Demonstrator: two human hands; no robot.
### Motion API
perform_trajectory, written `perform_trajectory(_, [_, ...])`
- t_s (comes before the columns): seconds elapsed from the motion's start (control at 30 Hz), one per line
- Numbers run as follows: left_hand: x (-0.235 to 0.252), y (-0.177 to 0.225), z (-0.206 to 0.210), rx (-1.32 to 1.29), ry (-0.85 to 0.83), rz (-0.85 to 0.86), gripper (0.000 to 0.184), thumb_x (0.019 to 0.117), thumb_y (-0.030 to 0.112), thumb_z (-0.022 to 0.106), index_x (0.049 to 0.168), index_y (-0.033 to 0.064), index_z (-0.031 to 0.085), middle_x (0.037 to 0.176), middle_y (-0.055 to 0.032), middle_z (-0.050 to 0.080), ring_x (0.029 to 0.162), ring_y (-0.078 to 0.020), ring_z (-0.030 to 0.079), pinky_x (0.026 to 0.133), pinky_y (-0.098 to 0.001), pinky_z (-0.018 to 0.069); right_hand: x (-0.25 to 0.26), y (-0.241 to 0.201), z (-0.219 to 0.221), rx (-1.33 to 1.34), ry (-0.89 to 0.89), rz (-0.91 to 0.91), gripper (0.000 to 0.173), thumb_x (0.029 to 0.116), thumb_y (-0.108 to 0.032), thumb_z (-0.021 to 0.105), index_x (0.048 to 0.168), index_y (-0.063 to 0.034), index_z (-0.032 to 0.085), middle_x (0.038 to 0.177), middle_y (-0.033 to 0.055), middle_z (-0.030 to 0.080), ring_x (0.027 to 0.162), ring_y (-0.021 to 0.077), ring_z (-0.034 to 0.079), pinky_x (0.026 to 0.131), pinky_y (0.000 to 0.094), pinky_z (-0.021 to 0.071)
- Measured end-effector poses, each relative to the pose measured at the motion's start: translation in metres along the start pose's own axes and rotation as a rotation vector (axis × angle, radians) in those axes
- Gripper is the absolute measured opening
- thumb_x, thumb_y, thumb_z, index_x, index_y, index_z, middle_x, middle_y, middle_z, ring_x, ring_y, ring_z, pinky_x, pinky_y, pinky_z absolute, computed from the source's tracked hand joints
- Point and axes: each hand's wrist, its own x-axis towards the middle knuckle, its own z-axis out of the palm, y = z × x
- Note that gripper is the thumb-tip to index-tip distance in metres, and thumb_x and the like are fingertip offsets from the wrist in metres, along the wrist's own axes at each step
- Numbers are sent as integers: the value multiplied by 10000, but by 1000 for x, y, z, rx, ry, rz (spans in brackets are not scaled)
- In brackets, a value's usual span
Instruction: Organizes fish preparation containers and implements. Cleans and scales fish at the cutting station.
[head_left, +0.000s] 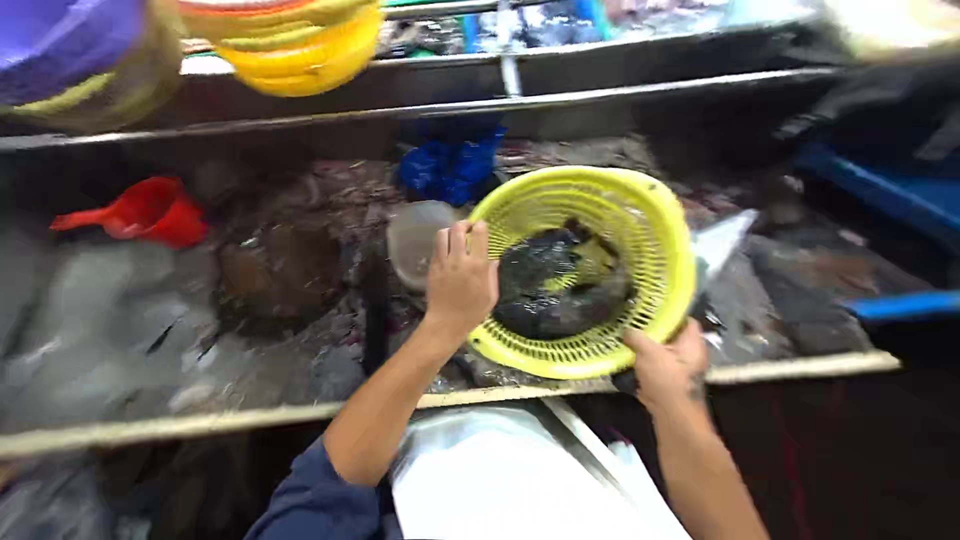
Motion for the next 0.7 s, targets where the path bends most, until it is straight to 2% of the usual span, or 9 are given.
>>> perform_trajectory(0.03, [3,-8,5,-12,-45,114,511,930,301,718,1361,52,606,1335,-189,607,1266,-362,571,1026,-508,521,-13,-2,13,8,55,-3,804,725,40,694,1466,32,382,1254,159,630,1038,146,692,850,342,627])
perform_trajectory(0.07, [4,-13,7,-27,-191,167,494,940,336,716,1333,53,624,1298,-179,638,1254,-356,593,1024,-515,528,-27,-3,25,6,103,11,773,731,42,689,1448,32,400,1235,160,639,1025,156,697,841,353,628])
perform_trajectory(0.13, [3,-16,16,-2,-571,130,599,976,418,672,1405,20,539,1367,-232,579,1289,-413,563,993,-583,530,-53,1,44,24,194,87,741,730,62,682,1426,20,431,1220,172,641,1019,194,693,832,389,622])
perform_trajectory(0.2, [4,-23,34,41,-723,65,652,1005,352,623,1508,-10,417,1476,-285,472,1353,-473,488,999,-627,507,-71,7,62,67,257,175,709,745,84,680,1415,17,456,1210,192,644,1011,227,692,825,421,616])
perform_trajectory(0.23, [4,-29,41,46,-733,23,669,995,297,622,1526,-26,376,1502,-299,438,1368,-484,468,1007,-626,503,-79,11,69,87,278,210,683,755,91,686,1400,21,472,1198,197,649,1001,233,695,821,426,617])
perform_trajectory(0.33, [6,-40,53,42,-698,-108,836,844,147,767,1517,-85,329,1485,-350,405,1335,-524,475,967,-635,525,-99,25,82,106,315,243,655,737,83,688,1362,23,498,1183,191,657,998,227,692,819,417,611])
perform_trajectory(0.47, [9,-55,66,-11,-689,-168,849,835,297,806,1456,-110,393,1448,-360,440,1295,-524,504,996,-632,505,-105,29,85,116,329,246,645,733,75,693,1348,13,509,1163,183,668,979,230,703,793,417,623])
perform_trajectory(0.57, [11,-59,73,-84,-657,-224,814,778,273,820,1398,-56,408,1215,-281,629,1123,-434,656,907,-603,557,-102,31,82,106,321,262,638,725,85,709,1331,10,526,1144,187,668,957,239,703,776,423,623])
perform_trajectory(0.7, [6,-58,59,-200,-655,-277,737,850,279,779,1433,8,419,1114,-223,693,1076,-381,692,912,-584,561,-97,27,78,99,271,287,651,728,113,706,1342,10,517,1159,187,664,956,230,703,782,420,621])
